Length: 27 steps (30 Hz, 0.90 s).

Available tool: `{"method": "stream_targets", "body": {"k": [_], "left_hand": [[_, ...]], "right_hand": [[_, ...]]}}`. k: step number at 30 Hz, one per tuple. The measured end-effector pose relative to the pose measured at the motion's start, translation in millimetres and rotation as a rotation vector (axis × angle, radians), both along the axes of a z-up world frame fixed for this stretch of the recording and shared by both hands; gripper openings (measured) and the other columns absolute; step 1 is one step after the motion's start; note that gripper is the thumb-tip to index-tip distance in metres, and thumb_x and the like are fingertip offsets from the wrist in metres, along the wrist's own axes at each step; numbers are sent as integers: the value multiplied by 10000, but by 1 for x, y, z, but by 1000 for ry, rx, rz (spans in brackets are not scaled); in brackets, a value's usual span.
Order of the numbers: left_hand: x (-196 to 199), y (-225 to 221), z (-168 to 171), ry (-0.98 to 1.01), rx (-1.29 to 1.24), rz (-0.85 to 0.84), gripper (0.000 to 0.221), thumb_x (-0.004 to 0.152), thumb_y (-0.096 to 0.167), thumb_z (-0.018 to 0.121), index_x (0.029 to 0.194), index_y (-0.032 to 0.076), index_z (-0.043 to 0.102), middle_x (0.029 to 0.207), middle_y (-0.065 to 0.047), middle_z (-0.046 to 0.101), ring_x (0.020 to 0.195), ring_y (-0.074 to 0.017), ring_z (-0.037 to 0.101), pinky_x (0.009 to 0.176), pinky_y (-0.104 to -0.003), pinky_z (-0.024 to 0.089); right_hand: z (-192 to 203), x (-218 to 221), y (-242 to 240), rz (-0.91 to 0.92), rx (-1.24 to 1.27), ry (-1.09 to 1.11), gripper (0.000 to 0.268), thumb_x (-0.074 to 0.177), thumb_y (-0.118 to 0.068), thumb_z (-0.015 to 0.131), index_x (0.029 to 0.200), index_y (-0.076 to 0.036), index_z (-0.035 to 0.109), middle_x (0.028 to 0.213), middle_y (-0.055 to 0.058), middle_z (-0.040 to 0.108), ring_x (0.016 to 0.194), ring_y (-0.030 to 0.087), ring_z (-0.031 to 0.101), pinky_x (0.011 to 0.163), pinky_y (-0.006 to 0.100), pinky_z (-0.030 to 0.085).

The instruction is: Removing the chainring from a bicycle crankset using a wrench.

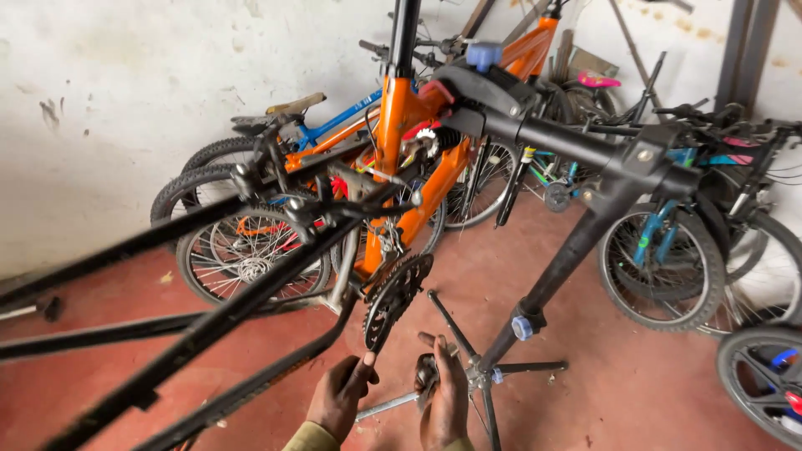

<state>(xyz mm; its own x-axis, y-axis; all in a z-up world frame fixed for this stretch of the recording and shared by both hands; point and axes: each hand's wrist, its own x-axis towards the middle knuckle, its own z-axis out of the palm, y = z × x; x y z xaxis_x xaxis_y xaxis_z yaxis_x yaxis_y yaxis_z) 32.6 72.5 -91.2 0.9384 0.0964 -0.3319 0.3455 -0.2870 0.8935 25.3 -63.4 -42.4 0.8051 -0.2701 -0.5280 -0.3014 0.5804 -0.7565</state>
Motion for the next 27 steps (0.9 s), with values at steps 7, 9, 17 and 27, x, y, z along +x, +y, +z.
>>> {"method": "stream_targets", "body": {"k": [7,9,17,27], "left_hand": [[2,-15,-48,-204,1,56,476,834,479,491,611,66,566,581,-31,553,568,-153,524,596,-281,418],[1,-17,-59,-408,26,14,519,856,482,460,562,59,522,485,-47,490,503,-152,512,535,-293,394],[-1,-26,-79,-353,-55,78,485,875,450,476,592,57,507,563,-34,466,560,-154,444,558,-285,374],[-1,-36,-68,-274,-65,135,475,858,466,483,611,61,512,612,-33,459,628,-160,433,649,-283,389]], "right_hand": [[-70,34,-34,288,-563,-624,483,833,-230,556,1296,-94,572,452,-37,367,408,78,374,407,241,335],[-83,47,-43,263,-1101,-944,391,894,-308,520,1242,-145,591,568,-22,460,496,94,377,462,263,320],[-110,70,-58,242,-1642,-1220,548,761,-66,589,1297,-164,541,565,-3,539,540,201,469,565,368,404],[-65,71,-69,476,-1014,-1067,250,801,-116,556,1016,-121,684,779,-9,714,442,56,401,411,230,348]]}}
